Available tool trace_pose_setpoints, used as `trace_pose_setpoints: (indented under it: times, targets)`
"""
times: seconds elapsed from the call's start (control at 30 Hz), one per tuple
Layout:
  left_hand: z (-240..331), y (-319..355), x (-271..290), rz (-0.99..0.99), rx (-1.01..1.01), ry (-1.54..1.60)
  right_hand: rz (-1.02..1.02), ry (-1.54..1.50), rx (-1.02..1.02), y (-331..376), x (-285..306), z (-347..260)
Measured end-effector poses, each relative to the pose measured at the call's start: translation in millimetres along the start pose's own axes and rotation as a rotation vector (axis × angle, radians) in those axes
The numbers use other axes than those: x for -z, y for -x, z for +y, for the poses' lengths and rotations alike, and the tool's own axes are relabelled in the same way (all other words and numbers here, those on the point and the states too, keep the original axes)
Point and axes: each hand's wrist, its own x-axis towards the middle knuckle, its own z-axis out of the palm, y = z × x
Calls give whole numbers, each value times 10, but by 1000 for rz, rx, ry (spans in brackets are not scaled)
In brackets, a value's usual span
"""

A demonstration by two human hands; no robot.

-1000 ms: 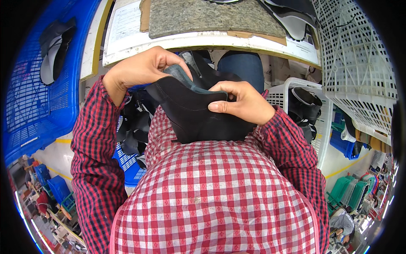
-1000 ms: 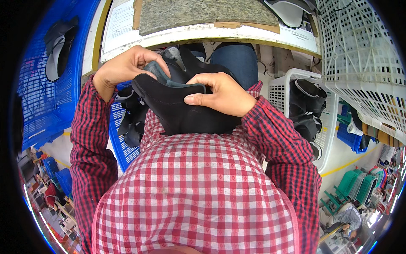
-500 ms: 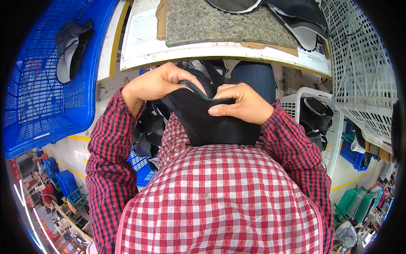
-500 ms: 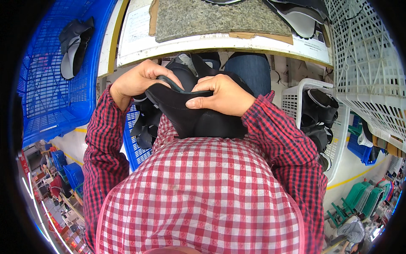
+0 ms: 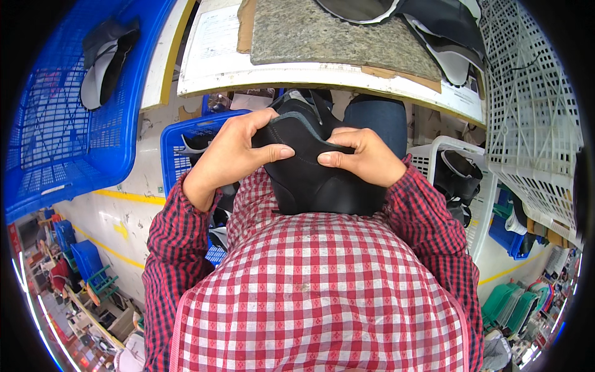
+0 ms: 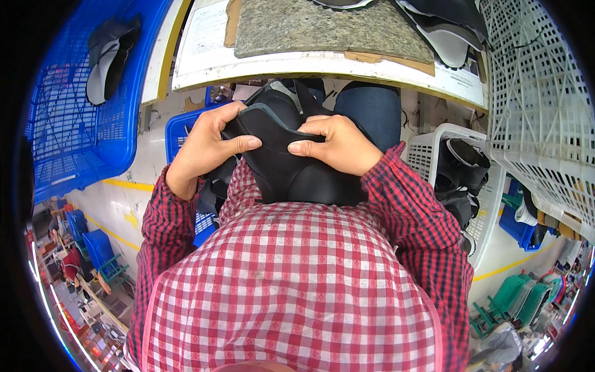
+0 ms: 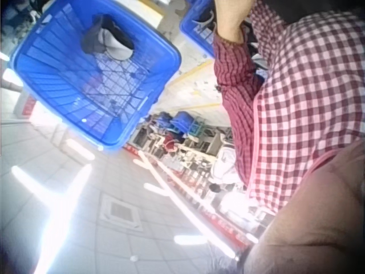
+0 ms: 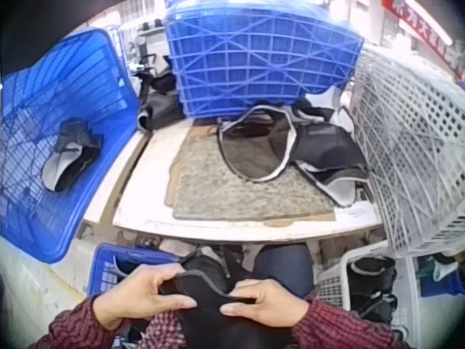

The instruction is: The person repeatedly picks black shoe uppers from a blue basket, aligns them with white insoles, and presses the edges together by hand. The person turns each assembled unit over to check the fit and places it on the table before moving to the next pair.

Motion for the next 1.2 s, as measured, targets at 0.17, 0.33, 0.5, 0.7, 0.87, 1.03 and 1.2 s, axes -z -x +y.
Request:
trace_pose_setpoints:
  times: [0.17, 0.33, 0.5, 0.7, 0.87, 1.03, 1.2]
  targets:
    - [-8, 22, -62, 69, -7, -7, -11, 39, 153, -141, -77, -152]
    - [47, 48, -115, 137, -3, -103, 91, 334, 151, -206, -237, -239]
    - [14, 85, -137, 125, -28, -152, 39, 392, 202, -202, -197, -244]
    - [-123, -17, 53, -62, 77, 387, 71, 342, 198, -195, -253, -229]
    - [15, -5, -75, 95, 41, 425, 220, 469, 192, -123, -317, -249]
    - [136, 15, -287, 314, -110, 170, 296, 493, 115, -13, -313, -250]
    - [6, -107, -179, 39, -27, 237, 150, 308, 78, -46, -222, -105]
